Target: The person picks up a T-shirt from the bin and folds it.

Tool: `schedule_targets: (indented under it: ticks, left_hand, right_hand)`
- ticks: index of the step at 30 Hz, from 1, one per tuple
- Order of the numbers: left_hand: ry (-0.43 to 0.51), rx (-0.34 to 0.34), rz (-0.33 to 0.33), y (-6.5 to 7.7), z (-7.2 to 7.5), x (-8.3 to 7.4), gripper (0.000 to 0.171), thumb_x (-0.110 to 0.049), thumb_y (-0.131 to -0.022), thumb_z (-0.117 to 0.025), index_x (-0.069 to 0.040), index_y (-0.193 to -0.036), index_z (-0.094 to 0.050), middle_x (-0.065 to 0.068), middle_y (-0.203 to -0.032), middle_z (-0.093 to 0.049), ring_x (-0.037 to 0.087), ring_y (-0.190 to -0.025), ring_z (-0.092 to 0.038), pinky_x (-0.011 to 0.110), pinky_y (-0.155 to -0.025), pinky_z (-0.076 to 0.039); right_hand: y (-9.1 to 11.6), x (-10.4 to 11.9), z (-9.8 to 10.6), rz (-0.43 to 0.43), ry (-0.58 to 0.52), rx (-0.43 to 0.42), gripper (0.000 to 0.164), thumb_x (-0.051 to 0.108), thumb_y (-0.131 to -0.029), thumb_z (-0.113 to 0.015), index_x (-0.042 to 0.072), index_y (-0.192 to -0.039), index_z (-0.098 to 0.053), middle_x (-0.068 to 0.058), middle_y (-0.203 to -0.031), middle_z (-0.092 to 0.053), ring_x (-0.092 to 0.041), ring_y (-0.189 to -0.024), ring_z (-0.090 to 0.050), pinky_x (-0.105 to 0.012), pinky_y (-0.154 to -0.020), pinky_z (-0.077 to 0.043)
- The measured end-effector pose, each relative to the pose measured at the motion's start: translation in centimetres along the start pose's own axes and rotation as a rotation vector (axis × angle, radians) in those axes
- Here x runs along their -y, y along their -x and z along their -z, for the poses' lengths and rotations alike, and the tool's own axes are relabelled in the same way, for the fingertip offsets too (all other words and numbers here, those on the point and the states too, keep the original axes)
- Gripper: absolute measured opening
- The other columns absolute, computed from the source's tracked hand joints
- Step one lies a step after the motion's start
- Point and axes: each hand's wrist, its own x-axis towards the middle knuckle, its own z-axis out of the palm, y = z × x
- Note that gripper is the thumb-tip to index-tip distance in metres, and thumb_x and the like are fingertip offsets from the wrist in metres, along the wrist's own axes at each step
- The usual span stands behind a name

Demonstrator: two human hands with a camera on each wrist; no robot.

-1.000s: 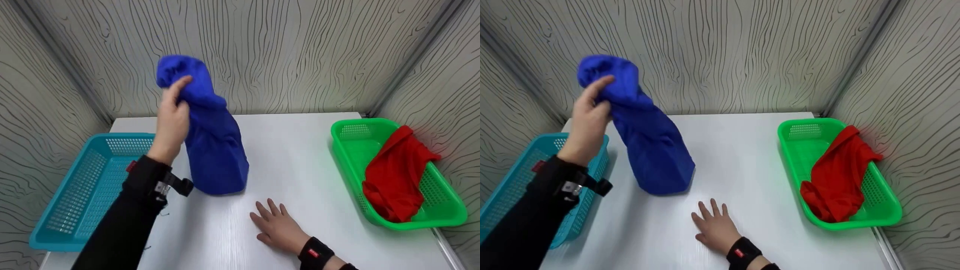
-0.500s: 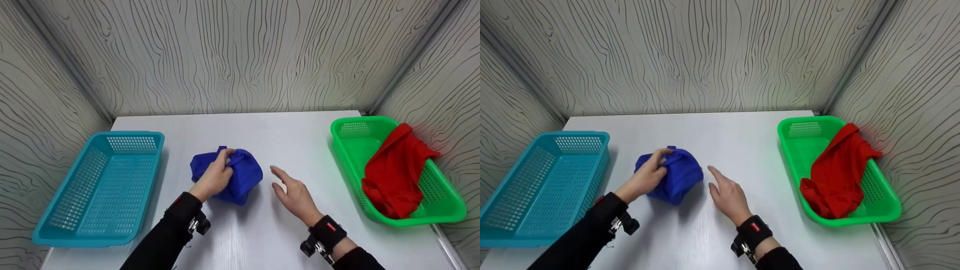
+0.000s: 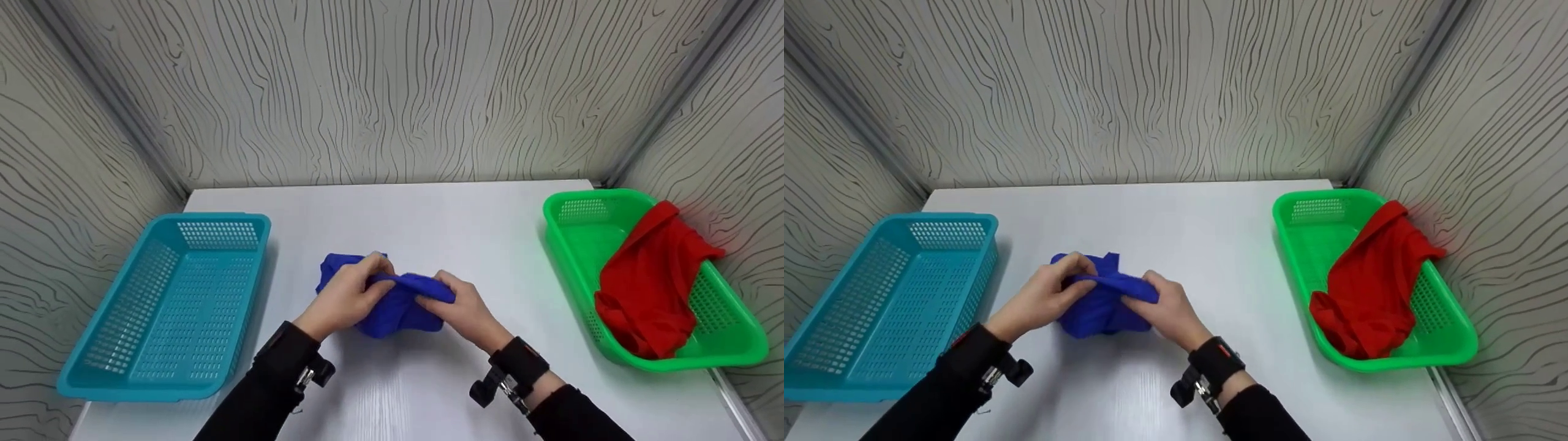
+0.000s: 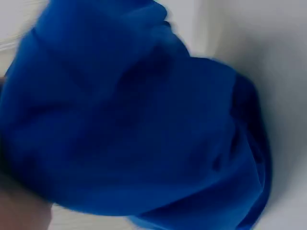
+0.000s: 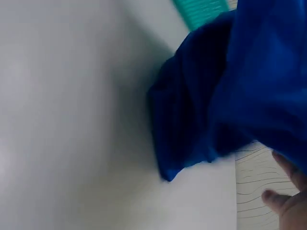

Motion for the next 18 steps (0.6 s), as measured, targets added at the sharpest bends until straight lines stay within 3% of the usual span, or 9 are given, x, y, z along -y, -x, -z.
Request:
schedule_targets:
  ticks: [2, 5, 8, 10, 12, 15, 16, 18]
  left_hand:
    - [-0.169, -0.003, -0.005, 0.3, 0.5, -0.2, 0.045, -0.036, -0.086, -0.071, -0.023, -0.124, -0.052, -0.002, -0.112, -0.067, 0.013, -0.091, -0.067, 0.033, -0.079, -0.056]
    - [-0.426, 0.021, -0.033, 0.6, 0.5, -0.3, 0.078, -0.039, -0.078, -0.078, -0.029, -0.143, -0.038, 0.001, -0.116, -0.06, 0.016, -0.088, -0.066, 0.035, -0.073, -0.056]
    - [-0.565, -0.094, -0.054, 0.6, 0.0, 0.0, 0.083, -0.025, -0.078, -0.078, -0.026, -0.147, -0.033, 0.004, -0.112, -0.053, 0.017, -0.082, -0.062, 0.032, -0.065, -0.054]
    - [-0.579, -0.223, -0.052, 0.5, -0.6, 0.2, 0.079, -0.016, -0.076, -0.072, -0.023, -0.145, -0.035, 0.005, -0.117, -0.05, 0.02, -0.093, -0.057, 0.032, -0.075, -0.051]
    - [-0.542, -0.314, -0.062, 0.6, -1.2, 0.2, 0.08, -0.018, -0.071, -0.07, -0.023, -0.144, -0.037, 0.006, -0.128, -0.045, 0.023, -0.109, -0.049, 0.039, -0.091, -0.044]
    - [-0.465, -0.326, -0.088, 0.9, -2.3, -0.4, 0.082, -0.042, -0.075, -0.073, -0.027, -0.145, -0.034, 0.007, -0.14, -0.035, 0.025, -0.126, -0.035, 0.046, -0.103, -0.03]
    - [-0.433, -0.316, -0.092, 1.0, -2.6, -0.7, 0.082, -0.049, -0.076, -0.073, -0.027, -0.145, -0.034, 0.006, -0.14, -0.036, 0.024, -0.129, -0.034, 0.046, -0.105, -0.03]
    - [-0.35, -0.312, -0.094, 1.1, -3.1, -1.0, 0.077, -0.049, -0.079, -0.072, -0.024, -0.143, -0.038, 0.004, -0.138, -0.043, 0.021, -0.128, -0.042, 0.043, -0.108, -0.034]
  right_hand:
    - [0.0, 0.9, 0.3, -0.066, -0.121, -0.087, 0.028, 0.031, -0.083, -0.075, 0.014, -0.084, -0.052, 0.005, -0.079, -0.052, -0.014, -0.076, -0.052, -0.029, -0.068, -0.045]
    - [-0.1, 2.5, 0.8, -0.098, -0.247, -0.156, 0.035, 0.032, -0.083, -0.075, 0.012, -0.087, -0.046, 0.003, -0.076, -0.051, -0.015, -0.072, -0.051, -0.027, -0.065, -0.044]
    - [-0.1, 4.0, 1.2, -0.104, -0.289, -0.187, 0.037, 0.038, -0.085, -0.071, 0.014, -0.094, -0.045, 0.002, -0.087, -0.058, -0.016, -0.077, -0.055, -0.029, -0.069, -0.046]
    - [0.0, 4.9, 1.2, -0.103, -0.314, -0.206, 0.038, 0.042, -0.086, -0.069, 0.015, -0.1, -0.046, 0.0, -0.1, -0.061, -0.018, -0.086, -0.056, -0.031, -0.076, -0.046]
    - [0.2, 5.8, 1.2, -0.108, -0.353, -0.215, 0.038, 0.042, -0.089, -0.064, 0.014, -0.105, -0.045, -0.001, -0.113, -0.058, -0.018, -0.097, -0.055, -0.032, -0.084, -0.046]
    - [0.4, 6.8, 1.0, -0.124, -0.485, -0.174, 0.036, 0.041, -0.094, -0.057, 0.015, -0.112, -0.041, -0.004, -0.126, -0.054, -0.018, -0.11, -0.057, -0.034, -0.092, -0.049]
    - [0.6, 7.1, 0.9, -0.129, -0.531, -0.14, 0.035, 0.042, -0.095, -0.055, 0.016, -0.114, -0.04, -0.005, -0.129, -0.053, -0.019, -0.113, -0.057, -0.035, -0.093, -0.05]
    - [0.9, 7.5, 0.8, -0.133, -0.604, -0.045, 0.036, 0.043, -0.097, -0.05, 0.018, -0.12, -0.036, -0.007, -0.134, -0.051, -0.022, -0.118, -0.058, -0.036, -0.095, -0.051]
